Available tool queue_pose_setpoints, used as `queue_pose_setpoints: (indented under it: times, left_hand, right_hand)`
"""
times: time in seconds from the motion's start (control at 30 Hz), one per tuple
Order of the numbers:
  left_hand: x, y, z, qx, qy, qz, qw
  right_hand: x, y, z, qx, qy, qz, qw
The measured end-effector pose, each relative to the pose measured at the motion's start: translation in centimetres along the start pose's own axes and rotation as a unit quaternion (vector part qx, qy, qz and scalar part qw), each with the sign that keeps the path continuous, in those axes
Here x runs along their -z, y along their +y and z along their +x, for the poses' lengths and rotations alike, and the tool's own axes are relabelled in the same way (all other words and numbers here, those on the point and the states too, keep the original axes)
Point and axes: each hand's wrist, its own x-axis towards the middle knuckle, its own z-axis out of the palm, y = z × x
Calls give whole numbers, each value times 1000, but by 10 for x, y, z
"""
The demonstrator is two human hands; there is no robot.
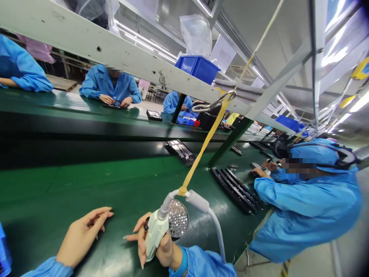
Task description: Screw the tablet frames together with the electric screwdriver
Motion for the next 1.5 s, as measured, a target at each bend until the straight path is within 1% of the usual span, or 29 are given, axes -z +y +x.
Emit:
queue_pose_setpoints:
  times: [0.1, 0.2, 0.37, 0.47, 0.6, 0.73, 0.9, 1.07, 1.17, 1.3, 1.4, 1.5]
  left_hand:
    - [-1, -10, 2, -35, -26, 20, 999]
    - [-2, -15, 2, -52, -42, 36, 997]
    - [-4, -14, 3, -48, -5, 28, 998]
    - [-6, -16, 4, -42, 4, 20, 999]
    - [-7, -21, 6, -41, 8, 11, 999]
    - [-7, -20, 6, -49, 16, 13, 999]
    - [-7, -18, 6, -68, 14, 26, 997]
    - [-6, -24, 8, -80, 5, 25, 996]
    - [-8, -27, 9, -90, 8, 22, 996]
    - [-13, -31, 8, -93, -4, 8, 996]
    - [-13, -33, 6, -93, -7, 13, 996]
    - [-12, -33, 3, -85, -6, 38, 996]
  right_hand:
    - [2, 2, 0, -3, 1, 5, 1000]
    - [2, 5, 1, -2, 7, 13, 1000]
    - [3, 10, 1, 18, 10, 6, 1000]
    - [2, 10, 0, 22, 18, -9, 1000]
    - [0, 10, 1, 2, 34, -23, 999]
    - [2, 12, 3, -9, 49, -18, 999]
    - [2, 11, 5, -5, 47, -33, 998]
    - [1, 10, 5, -7, 44, -32, 999]
    - [2, 10, 3, 8, 36, -22, 999]
    - [1, 10, -3, 28, 24, -20, 999]
    - [1, 10, -6, 21, 32, -18, 999]
    - [-1, 8, -7, 13, 27, -19, 999]
